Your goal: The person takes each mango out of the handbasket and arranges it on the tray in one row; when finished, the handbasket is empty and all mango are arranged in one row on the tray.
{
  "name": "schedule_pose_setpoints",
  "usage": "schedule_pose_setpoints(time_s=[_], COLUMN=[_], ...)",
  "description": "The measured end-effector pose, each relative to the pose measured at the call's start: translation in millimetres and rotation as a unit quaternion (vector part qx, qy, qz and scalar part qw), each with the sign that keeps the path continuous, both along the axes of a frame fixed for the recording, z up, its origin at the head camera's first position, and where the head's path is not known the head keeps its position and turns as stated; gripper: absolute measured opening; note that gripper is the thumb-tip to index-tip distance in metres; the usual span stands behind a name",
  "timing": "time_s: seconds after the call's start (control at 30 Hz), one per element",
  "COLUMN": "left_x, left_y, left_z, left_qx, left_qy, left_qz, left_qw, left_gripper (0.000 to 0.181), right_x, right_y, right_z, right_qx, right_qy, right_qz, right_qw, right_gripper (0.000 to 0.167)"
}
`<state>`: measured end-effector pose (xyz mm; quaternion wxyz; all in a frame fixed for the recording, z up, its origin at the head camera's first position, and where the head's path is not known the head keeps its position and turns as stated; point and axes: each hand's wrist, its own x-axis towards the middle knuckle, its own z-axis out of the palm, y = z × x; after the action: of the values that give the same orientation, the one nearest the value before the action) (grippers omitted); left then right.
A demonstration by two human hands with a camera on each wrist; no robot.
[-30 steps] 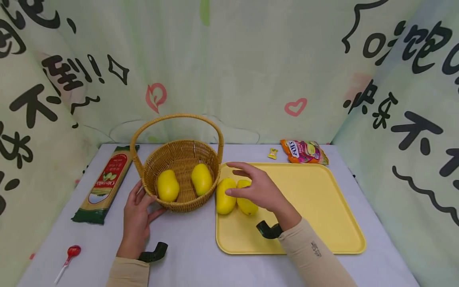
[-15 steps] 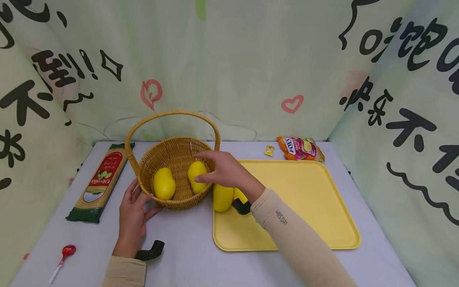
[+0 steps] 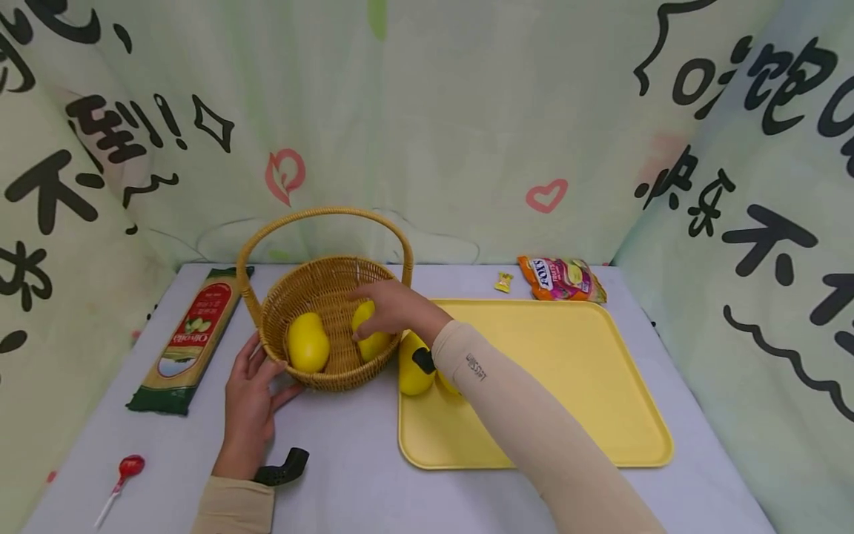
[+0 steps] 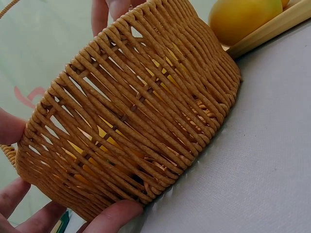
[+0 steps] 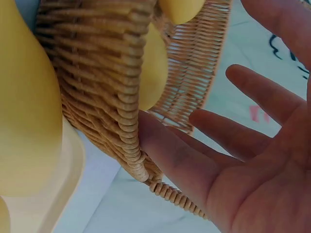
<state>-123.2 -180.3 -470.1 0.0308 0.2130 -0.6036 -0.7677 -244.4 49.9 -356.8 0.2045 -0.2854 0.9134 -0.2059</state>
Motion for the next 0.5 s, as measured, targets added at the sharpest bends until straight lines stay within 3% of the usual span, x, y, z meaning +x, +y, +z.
schedule_pose_setpoints(time_s=[0.5], left_x=[-0.3], left_y=[0.2], left_z=[-0.5], left_qx=[-0.001], left_qy=[0.005], left_qz=[-0.004], left_qw=[1.0], left_gripper=[0.074], right_x=[-8.0], right_y=[-22.3], right_z=[-9.9], right_qx=[0.089], right_qy=[-0.031], right_qz=[-0.025], right_qw=[0.9952], right_gripper=[0.073])
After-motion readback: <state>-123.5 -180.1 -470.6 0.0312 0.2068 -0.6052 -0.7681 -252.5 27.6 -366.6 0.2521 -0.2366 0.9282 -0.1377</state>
